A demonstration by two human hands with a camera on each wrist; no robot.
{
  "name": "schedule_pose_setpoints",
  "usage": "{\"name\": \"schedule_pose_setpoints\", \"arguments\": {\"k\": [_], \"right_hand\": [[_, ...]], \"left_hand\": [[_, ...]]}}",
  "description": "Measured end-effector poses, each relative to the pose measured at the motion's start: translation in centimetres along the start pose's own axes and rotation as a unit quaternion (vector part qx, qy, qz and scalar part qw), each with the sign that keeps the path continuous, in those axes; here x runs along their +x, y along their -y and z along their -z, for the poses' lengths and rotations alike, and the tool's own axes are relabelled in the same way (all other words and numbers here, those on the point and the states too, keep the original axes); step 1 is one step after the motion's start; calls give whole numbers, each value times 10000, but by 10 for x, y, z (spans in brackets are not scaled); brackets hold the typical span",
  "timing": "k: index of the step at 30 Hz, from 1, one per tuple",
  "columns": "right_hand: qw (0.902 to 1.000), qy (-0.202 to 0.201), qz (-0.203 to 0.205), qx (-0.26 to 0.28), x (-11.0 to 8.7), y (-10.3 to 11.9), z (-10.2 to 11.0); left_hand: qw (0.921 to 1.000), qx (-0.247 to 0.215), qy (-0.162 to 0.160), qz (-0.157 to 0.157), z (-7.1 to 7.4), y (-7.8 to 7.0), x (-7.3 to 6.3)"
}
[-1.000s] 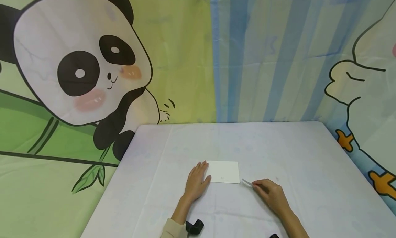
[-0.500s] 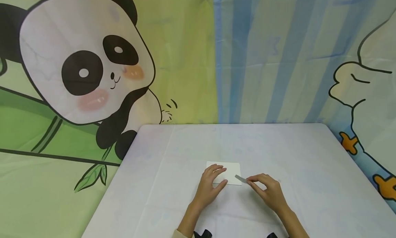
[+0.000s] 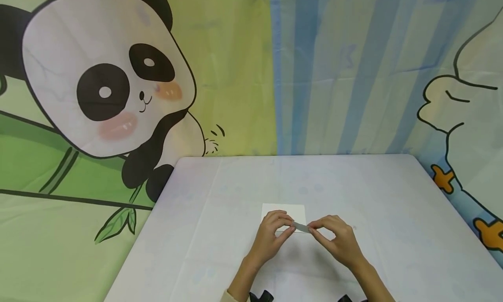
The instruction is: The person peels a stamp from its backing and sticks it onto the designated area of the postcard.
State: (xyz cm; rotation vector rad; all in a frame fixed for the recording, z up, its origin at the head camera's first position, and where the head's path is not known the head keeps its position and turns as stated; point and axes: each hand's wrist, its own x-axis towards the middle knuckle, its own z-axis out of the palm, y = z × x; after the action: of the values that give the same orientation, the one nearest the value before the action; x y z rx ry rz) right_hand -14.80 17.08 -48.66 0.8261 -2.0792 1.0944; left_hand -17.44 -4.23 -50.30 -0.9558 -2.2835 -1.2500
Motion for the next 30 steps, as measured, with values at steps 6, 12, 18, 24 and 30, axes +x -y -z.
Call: {"name": "schedule_pose_setpoints", "arguments": {"k": [6, 12, 18, 24, 30], "right_hand": [[9937, 83, -1110, 160, 1, 8, 1], [9840, -26, -1751, 339, 6, 18, 1], [9693, -175, -2256, 959, 12, 29, 3], [9311, -173, -3060, 1976, 13, 32, 3], [9070, 110, -3462, 2393, 13, 31, -1]], "left_hand": [[9982, -568, -193, -14, 1, -5, 1], [9936, -1075, -322, 93, 3, -16, 4], [9885, -1472, -302, 192, 18, -46, 12], [9870, -1581, -290, -25, 22, -53, 16], [9887, -1466, -225, -216, 13, -36, 13]]}}
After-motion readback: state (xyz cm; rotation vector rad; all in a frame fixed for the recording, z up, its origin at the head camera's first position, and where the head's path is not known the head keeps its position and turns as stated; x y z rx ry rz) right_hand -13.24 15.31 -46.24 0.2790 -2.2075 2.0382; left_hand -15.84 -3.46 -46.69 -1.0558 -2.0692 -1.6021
